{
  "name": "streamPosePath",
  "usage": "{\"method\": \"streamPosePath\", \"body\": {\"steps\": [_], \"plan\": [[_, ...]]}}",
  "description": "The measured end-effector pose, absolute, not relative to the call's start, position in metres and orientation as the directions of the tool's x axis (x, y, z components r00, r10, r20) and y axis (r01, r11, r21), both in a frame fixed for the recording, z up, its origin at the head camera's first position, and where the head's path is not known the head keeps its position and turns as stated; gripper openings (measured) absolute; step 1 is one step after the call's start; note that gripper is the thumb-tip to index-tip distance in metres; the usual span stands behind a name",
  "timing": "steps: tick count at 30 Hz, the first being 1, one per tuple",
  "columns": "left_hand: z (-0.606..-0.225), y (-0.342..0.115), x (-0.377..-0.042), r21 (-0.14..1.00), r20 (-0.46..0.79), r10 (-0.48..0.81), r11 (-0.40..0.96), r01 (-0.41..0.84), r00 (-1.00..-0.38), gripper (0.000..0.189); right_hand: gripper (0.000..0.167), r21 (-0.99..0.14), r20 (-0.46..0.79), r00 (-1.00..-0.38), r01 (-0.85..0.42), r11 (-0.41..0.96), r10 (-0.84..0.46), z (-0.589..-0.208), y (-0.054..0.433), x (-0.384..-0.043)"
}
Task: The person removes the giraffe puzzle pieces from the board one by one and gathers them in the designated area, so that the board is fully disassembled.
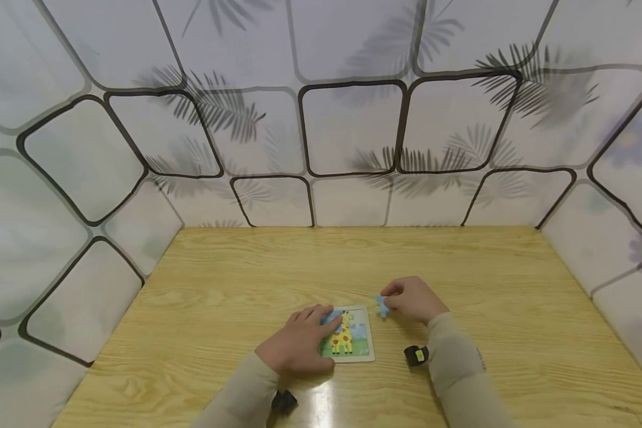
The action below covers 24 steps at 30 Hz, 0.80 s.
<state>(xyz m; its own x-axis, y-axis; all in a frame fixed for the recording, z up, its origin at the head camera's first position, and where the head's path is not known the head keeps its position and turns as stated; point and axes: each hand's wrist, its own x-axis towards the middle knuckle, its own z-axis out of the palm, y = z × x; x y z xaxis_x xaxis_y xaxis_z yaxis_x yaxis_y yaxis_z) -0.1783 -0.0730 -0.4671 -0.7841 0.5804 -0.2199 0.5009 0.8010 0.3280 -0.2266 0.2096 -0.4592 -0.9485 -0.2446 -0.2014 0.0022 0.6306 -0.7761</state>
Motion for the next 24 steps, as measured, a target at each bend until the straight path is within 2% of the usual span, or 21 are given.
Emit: {"method": "streamPosePath", "body": {"steps": [9, 13, 24], "plan": [[-0.472, -0.076, -0.184, 0.325, -0.192, 0.6, 0.785, 0.527, -0.776, 0.083, 0.026, -0.652, -0.273, -0.95, 0.067, 0.755, -0.151, -0.458, 0.278, -0.22], [-0.474, -0.08, -0.186, 0.347, -0.182, 0.612, 0.772, 0.533, -0.769, 0.083, 0.026, -0.63, -0.29, -0.946, 0.074, 0.773, -0.146, -0.461, 0.286, -0.222], [-0.47, -0.085, -0.188, 0.353, -0.146, 0.616, 0.763, 0.541, -0.774, 0.079, 0.018, -0.538, -0.241, -0.963, 0.029, 0.842, -0.121, -0.46, 0.284, -0.224]]}}
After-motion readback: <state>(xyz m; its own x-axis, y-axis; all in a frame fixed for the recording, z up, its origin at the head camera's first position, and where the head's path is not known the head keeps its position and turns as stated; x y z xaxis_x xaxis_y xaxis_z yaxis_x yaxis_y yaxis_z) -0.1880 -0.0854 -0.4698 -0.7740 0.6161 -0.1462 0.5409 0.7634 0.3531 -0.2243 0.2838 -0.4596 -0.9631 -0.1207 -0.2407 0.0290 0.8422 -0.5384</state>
